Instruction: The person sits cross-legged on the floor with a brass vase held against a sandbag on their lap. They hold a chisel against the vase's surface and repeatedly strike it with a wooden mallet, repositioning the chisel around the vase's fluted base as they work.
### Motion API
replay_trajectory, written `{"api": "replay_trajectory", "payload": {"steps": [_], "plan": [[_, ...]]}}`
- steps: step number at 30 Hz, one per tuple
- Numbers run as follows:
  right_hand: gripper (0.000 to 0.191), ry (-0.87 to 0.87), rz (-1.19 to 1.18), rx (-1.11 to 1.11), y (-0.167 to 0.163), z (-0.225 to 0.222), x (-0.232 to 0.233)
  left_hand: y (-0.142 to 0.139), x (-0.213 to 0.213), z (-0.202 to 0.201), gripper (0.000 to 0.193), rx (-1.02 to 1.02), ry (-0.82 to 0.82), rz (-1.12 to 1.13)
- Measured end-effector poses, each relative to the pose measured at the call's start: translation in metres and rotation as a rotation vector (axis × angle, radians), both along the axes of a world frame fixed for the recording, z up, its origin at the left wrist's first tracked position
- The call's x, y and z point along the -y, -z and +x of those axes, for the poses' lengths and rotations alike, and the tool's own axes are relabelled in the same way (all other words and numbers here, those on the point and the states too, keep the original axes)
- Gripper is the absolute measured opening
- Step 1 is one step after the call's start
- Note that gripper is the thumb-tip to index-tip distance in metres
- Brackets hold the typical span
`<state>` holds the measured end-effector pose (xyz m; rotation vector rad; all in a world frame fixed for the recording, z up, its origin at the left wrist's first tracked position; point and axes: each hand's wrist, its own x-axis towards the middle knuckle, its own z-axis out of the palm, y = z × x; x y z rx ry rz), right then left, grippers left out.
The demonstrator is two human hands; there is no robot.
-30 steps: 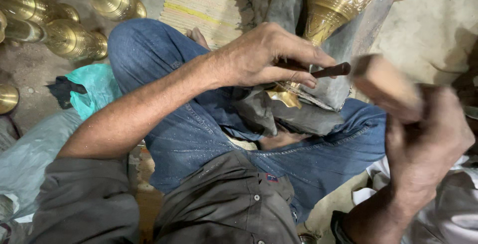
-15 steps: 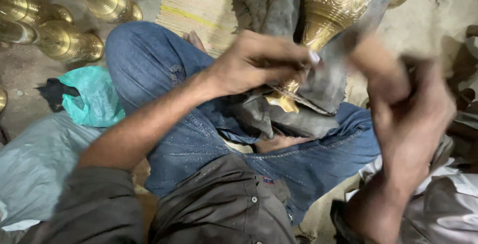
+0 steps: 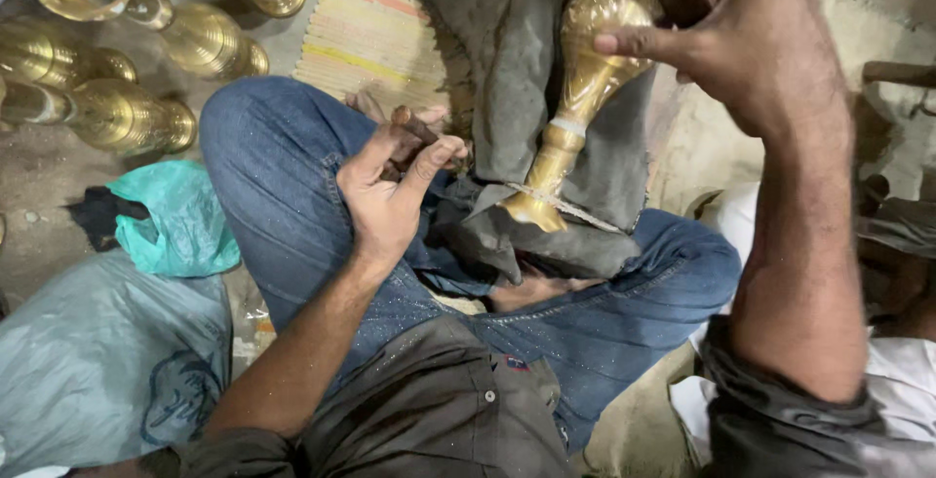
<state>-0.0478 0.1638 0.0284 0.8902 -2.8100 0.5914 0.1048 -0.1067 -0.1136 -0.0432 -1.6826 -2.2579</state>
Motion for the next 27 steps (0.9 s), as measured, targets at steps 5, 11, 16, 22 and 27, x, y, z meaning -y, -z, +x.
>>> {"api": "replay_trajectory", "payload": {"steps": [5, 11, 16, 22, 27], "plan": [[0.103, 0.050, -0.693, 0.506, 0.051, -0.010, -0.027, -0.009, -0.006, -0.004, 0.029, 0.051, 0.024, -0.032], [0.101, 0.045, -0.624, 0.541, 0.043, -0.007, -0.040, -0.029, -0.026, -0.001, 0.030, 0.039, 0.107, -0.077], [0.088, 0.087, -0.250, 0.439, 0.012, -0.009, -0.033, -0.042, -0.048, -0.004, 0.032, 0.129, 0.146, 0.002], [0.099, 0.035, -0.349, 0.324, 0.040, -0.018, -0.041, -0.051, -0.058, -0.013, 0.033, 0.161, 0.083, 0.009], [0.108, -0.103, -0.608, 0.357, 0.064, -0.017, -0.052, -0.053, -0.069, -0.024, 0.031, 0.156, 0.094, 0.032]]}}
